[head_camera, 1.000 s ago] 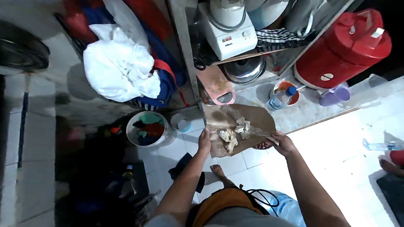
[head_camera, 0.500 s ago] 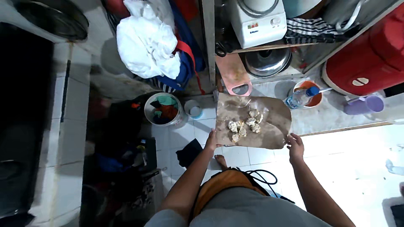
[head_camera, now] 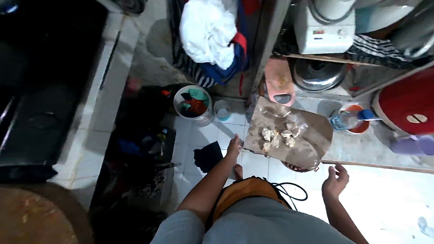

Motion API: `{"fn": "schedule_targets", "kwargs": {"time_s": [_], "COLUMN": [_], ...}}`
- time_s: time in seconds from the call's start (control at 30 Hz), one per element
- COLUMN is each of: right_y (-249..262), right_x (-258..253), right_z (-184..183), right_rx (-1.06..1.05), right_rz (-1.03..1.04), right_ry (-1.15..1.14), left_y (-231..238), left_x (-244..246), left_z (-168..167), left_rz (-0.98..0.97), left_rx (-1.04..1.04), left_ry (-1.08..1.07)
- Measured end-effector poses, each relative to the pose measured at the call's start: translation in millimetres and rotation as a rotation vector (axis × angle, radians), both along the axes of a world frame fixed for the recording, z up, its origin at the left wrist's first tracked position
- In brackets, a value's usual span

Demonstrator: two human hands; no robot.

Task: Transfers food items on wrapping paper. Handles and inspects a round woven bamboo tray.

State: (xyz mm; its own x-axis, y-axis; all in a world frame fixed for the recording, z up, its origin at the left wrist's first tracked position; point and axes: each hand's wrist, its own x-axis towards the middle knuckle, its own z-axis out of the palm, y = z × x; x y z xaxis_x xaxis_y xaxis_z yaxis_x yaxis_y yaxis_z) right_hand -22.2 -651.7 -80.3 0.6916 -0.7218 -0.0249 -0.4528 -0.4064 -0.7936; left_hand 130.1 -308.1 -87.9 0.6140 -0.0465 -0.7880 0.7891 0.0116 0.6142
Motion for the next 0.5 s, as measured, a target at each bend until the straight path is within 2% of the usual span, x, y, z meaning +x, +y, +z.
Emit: {"fn": "schedule_targets", "kwargs": {"time_s": [0.07,0.17,0.23,0.3,0.4,0.5], "right_y": [10,29,48,75,132,209], "right_x": [8,38,62,87,122,148], "right_z": [15,33,47,61,81,91], "right_rx": [-0.106,-0.157,-0.169,-0.162,-0.107,-0.036], "right_rz": [0.095,0.271,0.413,0.581,0.821,1.043], "right_ry": [-0.062,-0.164,-0.249,-0.346,-0.437,-0.505], "left_y": [18,54,81,114,189,291], "left_x": [-1,-5,-17,-32,-69,-118], "left_z": [8,24,39,56,95,128], "left_rz": [0.094,0.208,0.285,0.455,0.756,1.011], "left_rx": [-0.095,-0.222,-0.242,-0.233,-0.180,0.007], "left_ry": [-0.017,-0.088,-0.158,-0.248,-0.404,-0.571]}}
